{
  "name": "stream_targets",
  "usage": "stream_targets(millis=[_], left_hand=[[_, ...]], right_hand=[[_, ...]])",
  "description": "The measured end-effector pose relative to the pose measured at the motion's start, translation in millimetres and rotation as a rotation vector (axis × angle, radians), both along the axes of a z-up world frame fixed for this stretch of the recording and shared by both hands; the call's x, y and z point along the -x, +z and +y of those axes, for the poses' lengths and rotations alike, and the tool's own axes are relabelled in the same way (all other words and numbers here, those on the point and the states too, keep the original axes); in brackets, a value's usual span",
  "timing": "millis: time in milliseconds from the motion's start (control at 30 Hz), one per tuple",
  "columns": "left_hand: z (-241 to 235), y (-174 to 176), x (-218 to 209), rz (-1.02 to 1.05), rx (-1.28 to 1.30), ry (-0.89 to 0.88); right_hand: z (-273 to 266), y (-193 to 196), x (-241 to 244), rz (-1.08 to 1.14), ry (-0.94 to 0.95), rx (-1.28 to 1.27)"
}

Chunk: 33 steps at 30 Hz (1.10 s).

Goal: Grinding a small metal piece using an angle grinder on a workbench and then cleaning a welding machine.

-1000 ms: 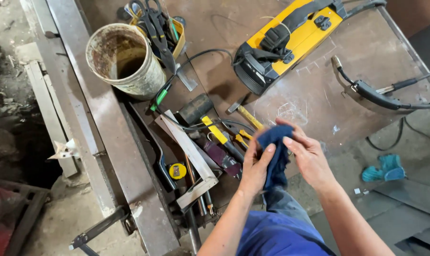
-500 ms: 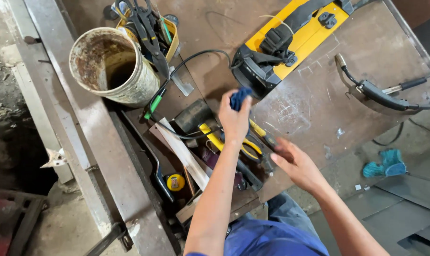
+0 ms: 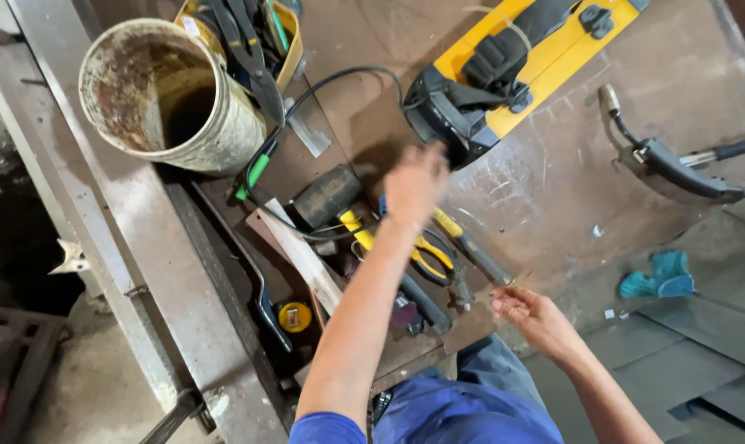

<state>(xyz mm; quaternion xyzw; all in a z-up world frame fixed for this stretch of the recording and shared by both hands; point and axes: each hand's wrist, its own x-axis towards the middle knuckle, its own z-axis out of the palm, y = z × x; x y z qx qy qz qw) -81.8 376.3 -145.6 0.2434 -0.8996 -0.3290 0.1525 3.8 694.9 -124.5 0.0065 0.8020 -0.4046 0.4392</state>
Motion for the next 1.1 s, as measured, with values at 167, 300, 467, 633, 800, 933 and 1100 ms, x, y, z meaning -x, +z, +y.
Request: stream_targets(millis=[167, 300, 467, 633, 800, 933, 1100], left_hand=[[15.2, 43.2, -16.9, -0.271, 0.116, -0.321], [-16.8, 14.1, 4.0, -0.259, 0.530, -0.325], [2.0, 40.1, -1.9, -0.321, 0.539, -0.433], [-23.9, 23.1, 8.2, -0.175, 0.597, -0.356], [-15.6, 20.0, 9.0, -0.168, 0.592, -0.226], [-6.3, -10.0, -16.8, -0.293, 0.508, -0.402], [-32.0, 5.0, -8.1, -0.241, 0.364, -0.181]], right_hand=[[-26.4, 22.7, 2.8, -0.043, 0.002, 0.010], [-26.0, 34.1, 3.7, -0.045, 0.042, -0.004], [0.9, 15.4, 3.2, -0.070, -0.027, 0.081], [6.2, 25.5, 5.1, -0.104, -0.043, 0.070], [6.2, 31.0, 10.2, -0.075, -0.110, 0.120], [8.1, 14.7, 6.3, -0.100, -0.095, 0.091], [27.2, -18.5, 18.5, -0.069, -0.072, 0.178]])
